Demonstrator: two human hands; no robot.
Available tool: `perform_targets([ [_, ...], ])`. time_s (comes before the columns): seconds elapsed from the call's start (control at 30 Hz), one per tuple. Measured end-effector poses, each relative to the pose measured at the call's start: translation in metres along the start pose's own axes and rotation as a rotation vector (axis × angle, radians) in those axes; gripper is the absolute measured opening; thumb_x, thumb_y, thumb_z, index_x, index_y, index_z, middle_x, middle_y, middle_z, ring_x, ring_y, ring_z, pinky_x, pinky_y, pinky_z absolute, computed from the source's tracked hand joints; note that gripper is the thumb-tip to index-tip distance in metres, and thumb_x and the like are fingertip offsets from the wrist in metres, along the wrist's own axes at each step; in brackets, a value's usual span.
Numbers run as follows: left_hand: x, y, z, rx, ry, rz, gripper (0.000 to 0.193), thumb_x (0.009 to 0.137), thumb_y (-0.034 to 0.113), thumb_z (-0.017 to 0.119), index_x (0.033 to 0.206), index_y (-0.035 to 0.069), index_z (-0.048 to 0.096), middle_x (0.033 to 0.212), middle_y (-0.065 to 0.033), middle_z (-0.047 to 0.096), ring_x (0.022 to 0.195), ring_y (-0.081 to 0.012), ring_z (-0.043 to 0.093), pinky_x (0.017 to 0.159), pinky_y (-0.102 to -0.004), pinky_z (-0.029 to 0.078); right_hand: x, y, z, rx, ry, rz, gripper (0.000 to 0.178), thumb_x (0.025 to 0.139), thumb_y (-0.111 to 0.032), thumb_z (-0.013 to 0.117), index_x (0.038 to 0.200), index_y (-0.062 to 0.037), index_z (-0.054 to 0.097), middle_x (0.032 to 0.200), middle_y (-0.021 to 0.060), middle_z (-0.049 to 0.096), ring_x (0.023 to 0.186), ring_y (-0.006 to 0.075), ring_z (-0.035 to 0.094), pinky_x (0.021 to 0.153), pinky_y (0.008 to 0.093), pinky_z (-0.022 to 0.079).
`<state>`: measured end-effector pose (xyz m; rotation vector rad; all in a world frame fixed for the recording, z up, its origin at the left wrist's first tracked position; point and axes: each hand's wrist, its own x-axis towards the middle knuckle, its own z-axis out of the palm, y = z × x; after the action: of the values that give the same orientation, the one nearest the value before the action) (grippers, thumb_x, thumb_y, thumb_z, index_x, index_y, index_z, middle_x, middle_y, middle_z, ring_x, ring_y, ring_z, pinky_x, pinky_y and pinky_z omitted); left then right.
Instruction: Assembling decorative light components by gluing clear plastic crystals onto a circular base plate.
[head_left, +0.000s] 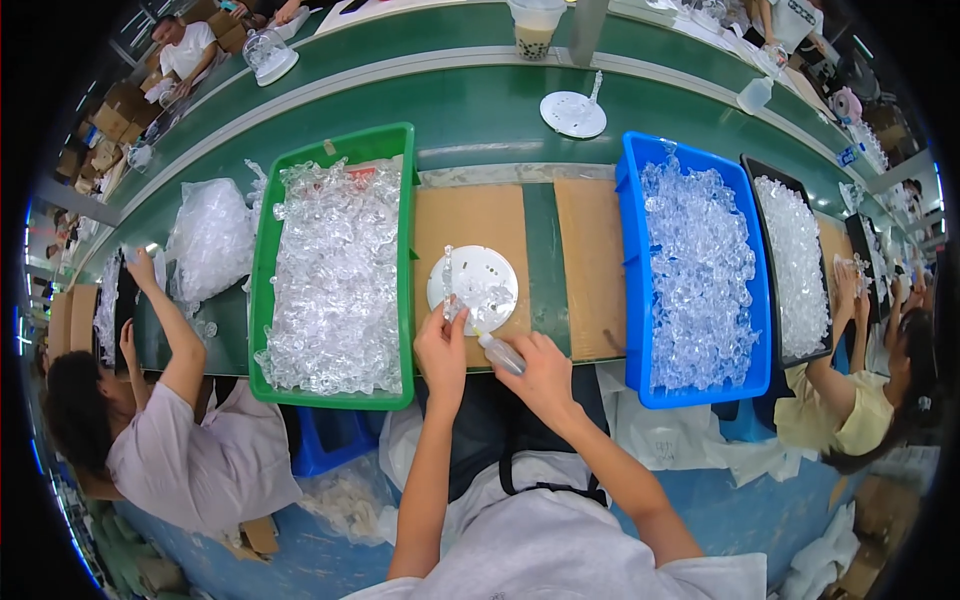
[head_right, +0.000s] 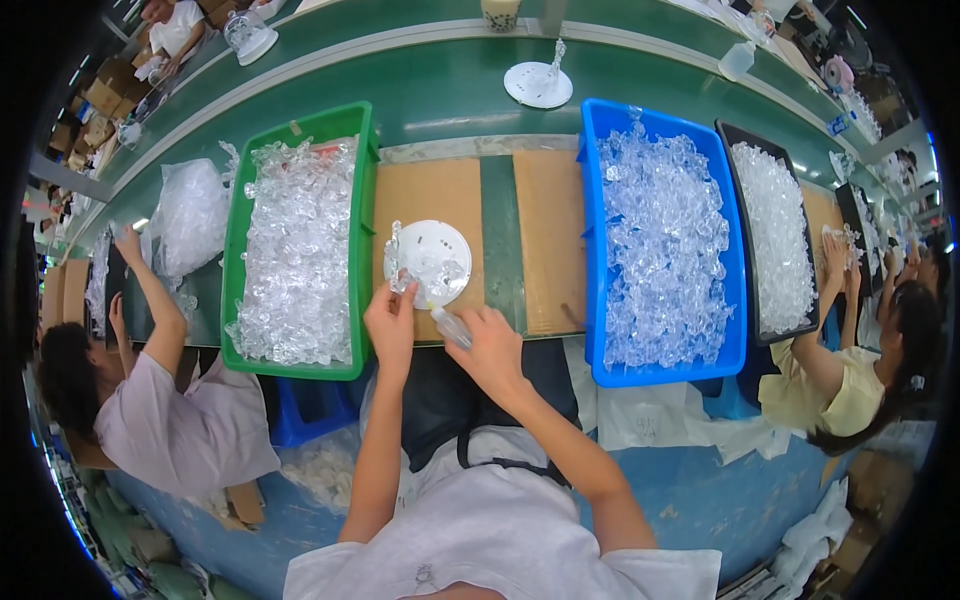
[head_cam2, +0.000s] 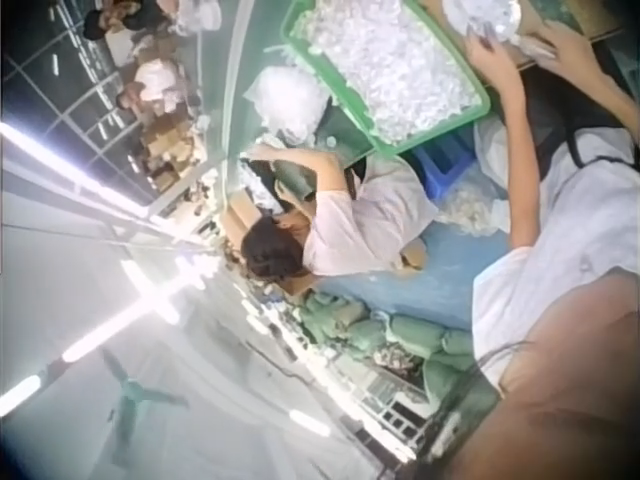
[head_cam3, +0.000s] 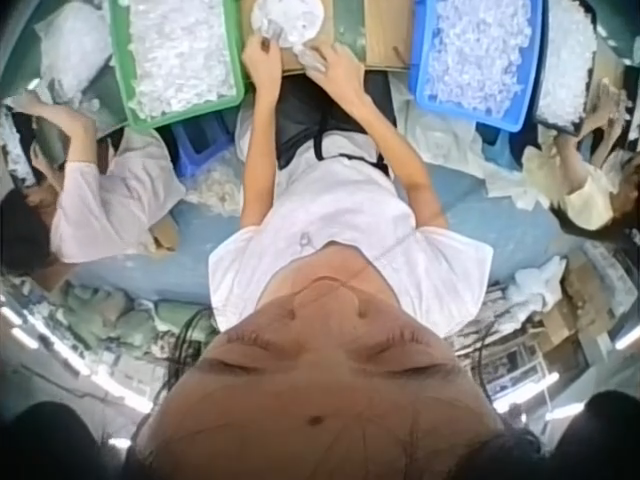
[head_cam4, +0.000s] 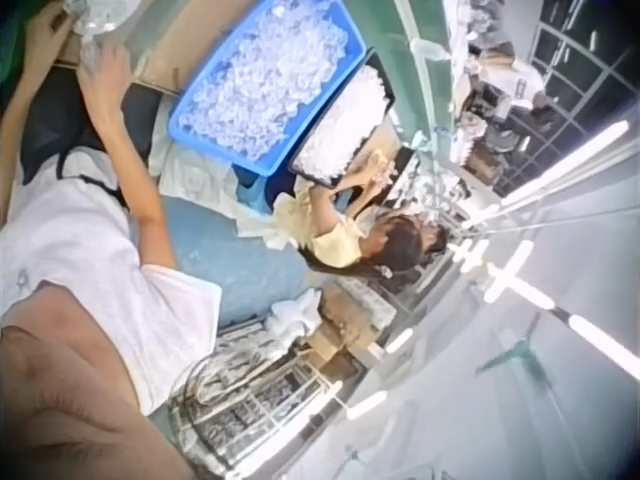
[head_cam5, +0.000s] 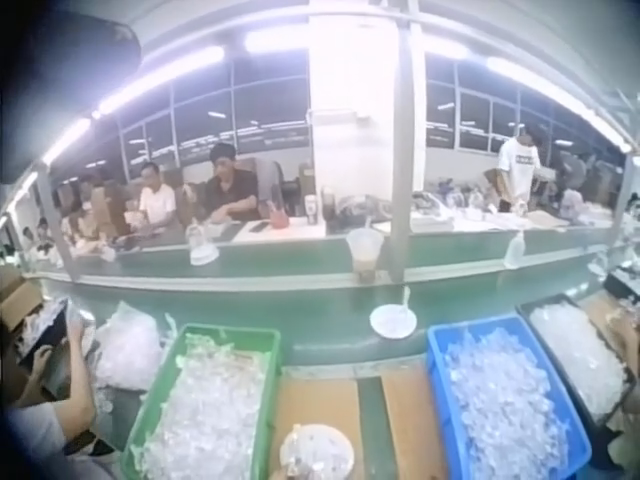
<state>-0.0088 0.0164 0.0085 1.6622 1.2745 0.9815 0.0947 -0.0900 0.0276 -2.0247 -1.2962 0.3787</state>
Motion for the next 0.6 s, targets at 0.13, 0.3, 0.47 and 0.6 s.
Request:
perform_targets([
  [0.13, 0.000, 0.009, -0.002, 0.023, -0.017, -0.027, 0.027, 0.085, 0.012, 0.064, 0.108, -0.003, 0.063, 0.061, 0.0010, 0.047, 0.057, -0.0059, 0.037, 0.049, -0.0244, 0.033, 0.002, 0.001, -0.001, 0.000, 0.000, 0.001, 0.030, 0.068, -0.023, 0.071, 0.095, -0.0110, 0.063, 0.082, 0.0083, 0.057, 0.081, 0.0278, 0.058, 0.065, 0.0391, 0.048],
  [0.3, -0.007, 0.012, -0.003, 0.199, -0.008, -0.002, 0.029, 0.086, 0.016, 0.062, 0.112, 0.003, 0.063, 0.055, -0.0082, 0.031, 0.053, -0.0086, 0.029, 0.046, -0.0290, 0.029, -0.002, 0.003, -0.012, 0.046, 0.016, -0.020, 0.032, 0.066, -0.022, 0.073, 0.094, -0.0114, 0.063, 0.079, 0.0080, 0.057, 0.077, 0.0262, 0.058, 0.064, 0.0368, 0.048],
  [0.47, -0.008, 0.009, -0.001, 0.241, 0.016, 0.045, 0.028, 0.086, 0.019, 0.062, 0.111, 0.009, 0.064, 0.057, -0.0217, 0.043, 0.044, -0.0300, 0.036, 0.046, -0.0362, 0.034, 0.002, 0.022, -0.031, 0.089, 0.082, 0.103, 0.035, 0.065, -0.020, 0.074, 0.097, -0.0113, 0.064, 0.078, 0.0071, 0.058, 0.074, 0.0245, 0.059, 0.063, 0.0349, 0.047],
  [0.6, -0.009, 0.008, -0.001, 0.227, 0.037, 0.043, 0.027, 0.086, 0.019, 0.062, 0.111, 0.009, 0.064, 0.056, -0.0213, 0.043, 0.044, -0.0291, 0.035, 0.045, -0.0365, 0.033, 0.008, 0.034, -0.033, 0.040, 0.099, 0.111, 0.036, 0.065, -0.020, 0.074, 0.099, -0.0114, 0.064, 0.080, 0.0069, 0.059, 0.075, 0.0241, 0.059, 0.065, 0.0361, 0.047],
])
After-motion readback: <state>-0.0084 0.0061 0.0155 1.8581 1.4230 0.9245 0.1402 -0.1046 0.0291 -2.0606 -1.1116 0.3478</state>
